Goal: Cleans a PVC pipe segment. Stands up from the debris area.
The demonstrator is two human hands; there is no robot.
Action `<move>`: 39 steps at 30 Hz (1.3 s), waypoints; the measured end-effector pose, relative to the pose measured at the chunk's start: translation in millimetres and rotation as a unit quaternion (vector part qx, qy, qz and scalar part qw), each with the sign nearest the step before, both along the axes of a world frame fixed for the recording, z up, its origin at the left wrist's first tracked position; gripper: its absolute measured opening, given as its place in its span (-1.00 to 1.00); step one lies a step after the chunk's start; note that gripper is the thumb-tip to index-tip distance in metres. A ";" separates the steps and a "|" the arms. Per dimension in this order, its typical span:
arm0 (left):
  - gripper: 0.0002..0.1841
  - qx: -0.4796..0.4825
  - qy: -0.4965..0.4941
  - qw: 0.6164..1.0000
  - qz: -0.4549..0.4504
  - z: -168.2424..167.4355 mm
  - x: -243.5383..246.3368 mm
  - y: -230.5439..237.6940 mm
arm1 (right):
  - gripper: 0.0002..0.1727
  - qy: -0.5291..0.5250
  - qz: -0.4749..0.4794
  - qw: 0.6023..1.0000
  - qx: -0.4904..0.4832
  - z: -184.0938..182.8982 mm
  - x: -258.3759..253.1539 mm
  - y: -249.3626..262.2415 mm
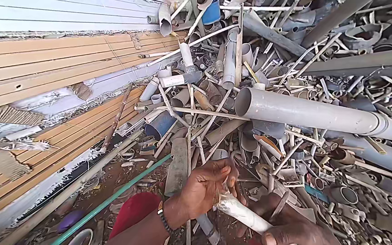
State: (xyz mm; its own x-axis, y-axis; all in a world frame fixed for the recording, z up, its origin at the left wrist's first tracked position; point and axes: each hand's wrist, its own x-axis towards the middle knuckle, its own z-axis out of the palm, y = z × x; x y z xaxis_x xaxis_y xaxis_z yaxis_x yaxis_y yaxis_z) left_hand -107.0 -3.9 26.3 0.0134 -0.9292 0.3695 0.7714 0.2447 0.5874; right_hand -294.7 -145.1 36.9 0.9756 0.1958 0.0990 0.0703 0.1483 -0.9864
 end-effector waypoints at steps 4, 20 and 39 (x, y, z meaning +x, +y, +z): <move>-0.69 -0.026 -0.131 0.991 -0.009 -0.8 13.7 2.4 | -0.71 -0.094 -0.102 0.943 -0.303 -5.9 -9.8 1.1; -0.68 0.058 -0.524 0.825 0.204 -8.0 2.6 8.4 | -0.54 -0.262 -0.311 0.540 -0.737 -33.4 -33.4 -6.3; -0.39 -0.014 -0.649 0.643 0.407 -14.3 13.4 0.6 | -0.59 -0.079 -0.501 0.579 -0.638 -32.9 -41.7 -24.5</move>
State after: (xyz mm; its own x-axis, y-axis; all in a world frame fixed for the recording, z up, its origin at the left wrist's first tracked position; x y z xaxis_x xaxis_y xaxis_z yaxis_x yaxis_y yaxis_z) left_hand -93.6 -3.3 12.0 0.1551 -0.8016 0.5774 -0.7538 0.2818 0.5936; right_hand -336.4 -169.6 4.0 0.6614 -0.4487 0.6010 -0.4054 -0.8880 -0.2169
